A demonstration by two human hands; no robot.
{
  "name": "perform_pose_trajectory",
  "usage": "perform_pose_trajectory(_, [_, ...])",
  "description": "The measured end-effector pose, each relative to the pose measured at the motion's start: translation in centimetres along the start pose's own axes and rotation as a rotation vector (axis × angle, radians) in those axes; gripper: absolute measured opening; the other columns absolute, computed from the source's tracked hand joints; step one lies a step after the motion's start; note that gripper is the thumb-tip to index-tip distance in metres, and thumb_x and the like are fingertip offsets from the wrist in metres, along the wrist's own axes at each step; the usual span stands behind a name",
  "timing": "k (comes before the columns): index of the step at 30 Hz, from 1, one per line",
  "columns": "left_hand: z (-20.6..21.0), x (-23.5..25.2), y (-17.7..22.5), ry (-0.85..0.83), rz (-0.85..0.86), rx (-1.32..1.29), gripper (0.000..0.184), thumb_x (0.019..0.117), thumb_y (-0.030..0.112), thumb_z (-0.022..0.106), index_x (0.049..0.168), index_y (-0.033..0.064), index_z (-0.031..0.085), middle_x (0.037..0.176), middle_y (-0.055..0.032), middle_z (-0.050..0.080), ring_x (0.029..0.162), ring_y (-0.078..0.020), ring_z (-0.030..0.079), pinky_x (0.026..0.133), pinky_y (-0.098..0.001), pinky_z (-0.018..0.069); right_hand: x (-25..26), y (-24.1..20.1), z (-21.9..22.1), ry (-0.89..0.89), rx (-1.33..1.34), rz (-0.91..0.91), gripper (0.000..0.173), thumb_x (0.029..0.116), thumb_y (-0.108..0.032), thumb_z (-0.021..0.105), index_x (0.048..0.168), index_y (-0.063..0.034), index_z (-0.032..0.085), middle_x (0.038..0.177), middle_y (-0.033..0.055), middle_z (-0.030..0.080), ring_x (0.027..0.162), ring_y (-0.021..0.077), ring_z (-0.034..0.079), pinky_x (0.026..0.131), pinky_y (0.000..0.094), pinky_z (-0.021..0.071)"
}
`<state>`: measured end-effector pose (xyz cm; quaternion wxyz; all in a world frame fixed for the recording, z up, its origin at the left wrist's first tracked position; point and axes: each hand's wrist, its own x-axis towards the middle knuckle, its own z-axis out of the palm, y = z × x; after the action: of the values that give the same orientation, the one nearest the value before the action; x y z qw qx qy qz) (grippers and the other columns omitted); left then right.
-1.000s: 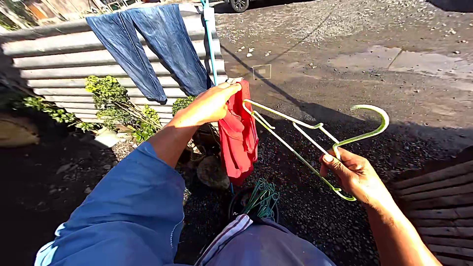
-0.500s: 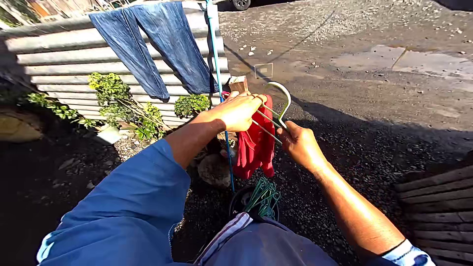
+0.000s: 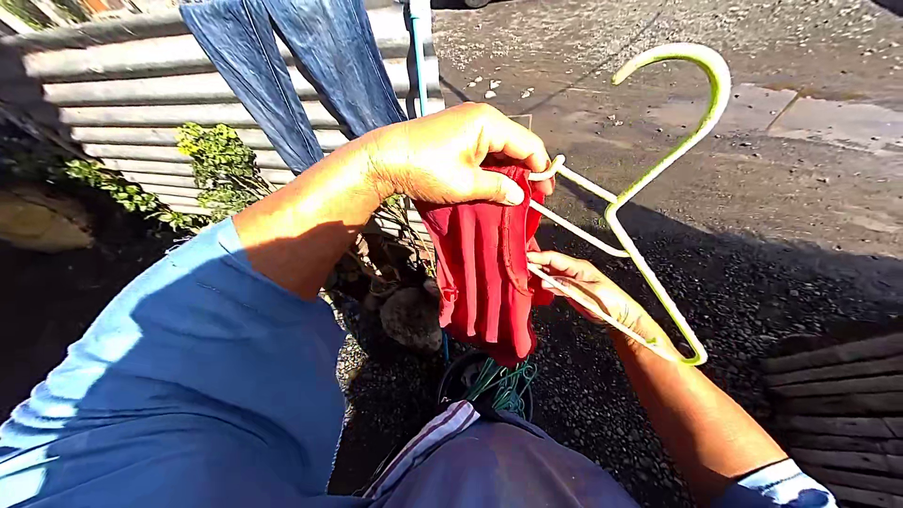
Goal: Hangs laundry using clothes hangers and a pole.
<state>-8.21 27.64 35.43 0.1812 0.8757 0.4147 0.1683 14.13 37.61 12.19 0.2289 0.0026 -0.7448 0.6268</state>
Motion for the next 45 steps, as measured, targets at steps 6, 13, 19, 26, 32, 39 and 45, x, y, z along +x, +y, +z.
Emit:
perform_pose_trajectory(6, [-0.4,-4.9,-3.5,0.295,-0.224,-0.079,0.010,0.0957,0.004,0.062,0.103,0.0048,0.067,0.104,0.0011,0.072,0.094,-0.0017,0.068,0.085,-0.0185,0.0572,-1.1,-3.7,2.3,-0.143,-1.249,-0.267,0.024,0.0920,-0.016,0.055,0.107,-0.0164,0.074,0.109,0.0068,0.074,0.113,0.0386,0.061,0.091,0.0585,0.0451])
perform_pose_trajectory(13, [1.9,-10.1,-5.8,0.478,-0.285,-0.168,0.010,0.0956,0.004,0.060,0.103,0.0062,0.066,0.103,0.0033,0.072,0.093,-0.0007,0.067,0.085,-0.0184,0.0562,-1.8,-8.0,-0.5,-0.135,-1.300,-0.375,0.023,0.0971,-0.025,0.053,0.102,-0.0214,0.076,0.097,0.0133,0.065,0.095,0.0341,0.061,0.081,0.0522,0.0437])
perform_pose_trajectory(19, [3.4,-12.9,-6.2,0.573,-0.219,-0.190,0.015,0.0956,0.006,0.060,0.108,0.0064,0.069,0.108,0.0055,0.073,0.098,-0.0001,0.068,0.089,-0.0196,0.0565,-2.1,-8.6,-6.0,0.038,-0.702,-0.260,0.017,0.0954,-0.026,0.069,0.100,-0.0128,0.079,0.109,0.0031,0.065,0.108,0.0072,0.059,0.092,0.0226,0.0513])
perform_pose_trajectory(26, [4.9,-12.3,-5.1,0.560,-0.424,-0.009,0.018,0.0961,0.010,0.062,0.110,0.0063,0.073,0.110,0.0021,0.073,0.100,0.0028,0.065,0.092,-0.0179,0.0532,-0.3,-10.1,-7.4,0.097,-0.630,-0.219,0.009,0.0882,-0.016,0.073,0.094,-0.0126,0.079,0.101,-0.0037,0.062,0.099,0.0032,0.058,0.084,0.0170,0.0504])
perform_pose_trajectory(32, [6.1,-8.5,-4.1,0.587,-0.353,0.081,0.018,0.0990,0.013,0.060,0.110,0.0063,0.074,0.108,-0.0022,0.074,0.099,-0.0010,0.068,0.092,-0.0215,0.0543,4.6,-15.3,1.7,0.043,-1.052,-0.406,0.018,0.0921,-0.024,0.069,0.104,-0.0161,0.080,0.106,0.0104,0.057,0.093,0.0166,0.057,0.076,0.0280,0.0506])
perform_pose_trajectory(39, [6.9,-10.5,-5.3,0.742,-0.164,-0.076,0.016,0.0970,0.005,0.061,0.107,-0.0003,0.071,0.109,-0.0032,0.074,0.100,-0.0016,0.068,0.092,-0.0195,0.0556,2.9,-14.3,-2.2,0.132,-1.174,-0.150,0.041,0.0983,-0.037,0.062,0.122,-0.0047,0.069,0.104,0.0118,0.072,0.091,0.0247,0.071,0.078,0.0460,0.0591])
perform_pose_trajectory(45, [5.3,-11.5,-4.6,0.602,-0.390,0.114,0.040,0.0974,0.026,0.069,0.134,0.0090,0.063,0.093,-0.0019,0.069,0.077,-0.0047,0.063,0.074,-0.0245,0.0543,2.0,-11.2,-1.0,0.376,-1.216,-0.230,0.022,0.1028,-0.015,0.054,0.106,-0.0001,0.070,0.089,0.0159,0.070,0.080,0.0298,0.071,0.069,0.0495,0.0566])
